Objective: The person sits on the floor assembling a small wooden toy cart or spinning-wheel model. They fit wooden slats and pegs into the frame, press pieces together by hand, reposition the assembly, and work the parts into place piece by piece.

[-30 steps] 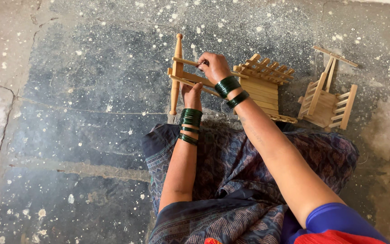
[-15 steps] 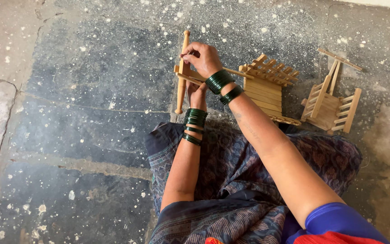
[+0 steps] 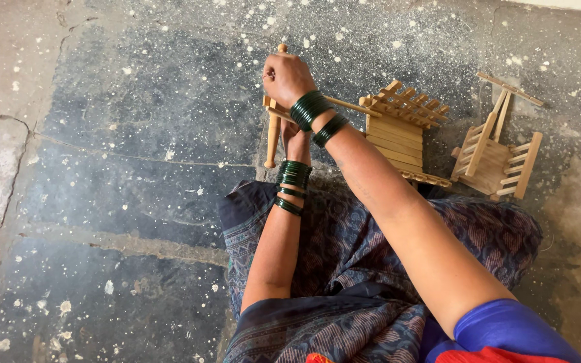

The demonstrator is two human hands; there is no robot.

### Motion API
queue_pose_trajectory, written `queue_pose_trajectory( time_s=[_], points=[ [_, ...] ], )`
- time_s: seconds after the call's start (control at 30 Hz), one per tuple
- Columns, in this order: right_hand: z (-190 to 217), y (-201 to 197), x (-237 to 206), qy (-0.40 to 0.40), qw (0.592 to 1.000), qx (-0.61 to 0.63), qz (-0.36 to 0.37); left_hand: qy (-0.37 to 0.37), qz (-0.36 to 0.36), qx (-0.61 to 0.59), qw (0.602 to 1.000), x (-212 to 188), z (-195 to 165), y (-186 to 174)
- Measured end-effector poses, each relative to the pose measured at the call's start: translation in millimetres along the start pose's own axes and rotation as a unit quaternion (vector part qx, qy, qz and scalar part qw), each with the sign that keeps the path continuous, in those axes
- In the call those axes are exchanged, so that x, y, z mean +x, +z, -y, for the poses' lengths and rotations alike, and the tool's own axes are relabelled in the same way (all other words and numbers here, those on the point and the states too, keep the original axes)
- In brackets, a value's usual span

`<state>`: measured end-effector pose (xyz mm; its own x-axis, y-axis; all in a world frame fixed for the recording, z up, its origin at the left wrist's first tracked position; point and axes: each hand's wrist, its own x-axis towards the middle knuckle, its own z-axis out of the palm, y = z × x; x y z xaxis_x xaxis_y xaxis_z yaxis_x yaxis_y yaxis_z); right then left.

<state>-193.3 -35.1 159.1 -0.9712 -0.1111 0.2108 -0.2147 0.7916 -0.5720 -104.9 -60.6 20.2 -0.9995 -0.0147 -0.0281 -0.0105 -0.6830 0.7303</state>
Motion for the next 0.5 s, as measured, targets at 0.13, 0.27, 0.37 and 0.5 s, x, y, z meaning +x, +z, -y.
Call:
queue_pose_trajectory(
  time_s=[0.13,0.27,0.37,0.5],
  points=[
    [-9,-9,2,0.054,0.981,0.187,0.023,-0.029,-0.008,0.005,1.000,2,0,-1],
    [-20,-17,-11,0.071,0.956,0.283,0.032,-0.065,-0.021,0.031,0.997,3,0,0],
    [-19,-15,-27,-0.012,0.960,0.273,0.057,-0.055,-0.001,-0.010,0.998,3,1,4],
    [-16,-4,-44,-0.077,0.976,0.192,0.060,0.011,0.039,-0.028,0.999,3,2,-1]
  ],
)
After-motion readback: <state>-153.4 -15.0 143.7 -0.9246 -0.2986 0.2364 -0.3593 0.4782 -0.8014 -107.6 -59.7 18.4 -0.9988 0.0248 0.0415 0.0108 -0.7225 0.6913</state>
